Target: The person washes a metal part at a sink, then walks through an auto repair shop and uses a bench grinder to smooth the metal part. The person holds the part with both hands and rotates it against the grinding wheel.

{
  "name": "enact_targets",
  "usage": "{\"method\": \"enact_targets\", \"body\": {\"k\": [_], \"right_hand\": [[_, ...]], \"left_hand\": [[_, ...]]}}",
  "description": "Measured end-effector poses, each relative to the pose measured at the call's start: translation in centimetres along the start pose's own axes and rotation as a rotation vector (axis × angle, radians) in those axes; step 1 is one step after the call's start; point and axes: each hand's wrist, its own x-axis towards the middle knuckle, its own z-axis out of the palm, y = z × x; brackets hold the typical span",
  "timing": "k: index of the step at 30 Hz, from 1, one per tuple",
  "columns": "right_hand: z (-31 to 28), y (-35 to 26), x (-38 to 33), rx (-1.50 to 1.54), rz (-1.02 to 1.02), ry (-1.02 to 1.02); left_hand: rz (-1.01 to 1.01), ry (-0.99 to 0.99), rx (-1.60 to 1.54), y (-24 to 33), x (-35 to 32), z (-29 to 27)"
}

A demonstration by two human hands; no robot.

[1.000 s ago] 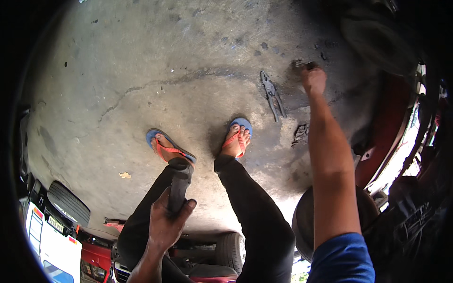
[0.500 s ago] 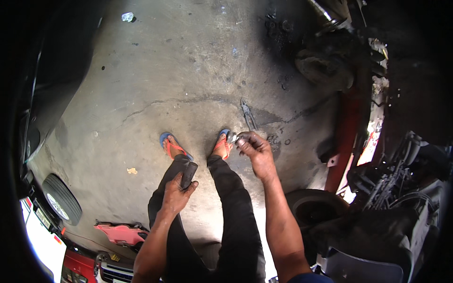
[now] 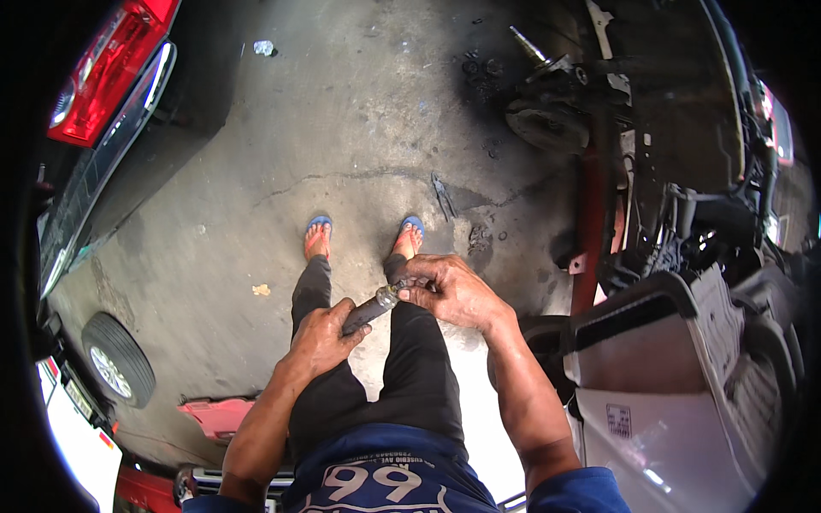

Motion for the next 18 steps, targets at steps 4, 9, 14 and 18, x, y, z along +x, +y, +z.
{"method": "enact_targets", "body": {"k": [4,9,14,18], "right_hand": [[1.8,-4.6,-2.7,0.011,0.016,0.146],[4.8,-8.9,-7.0,0.069,0.13,0.271],[10.4,-9.4,-12.3,0.683,0.076,0.393],[16.5,-8.3,-15.0,1.031,0.051,0.527]], "left_hand": [[0.08,-0.089,0.045,1.1,-3.0,-4.3],[0.161,-0.16,0.156,3.7,-6.6,-9.0],[0.137,-0.35,0.268,6.2,-10.8,-10.6],[0.224,-0.458,0.402,7.1,-13.3,-10.5]]}}
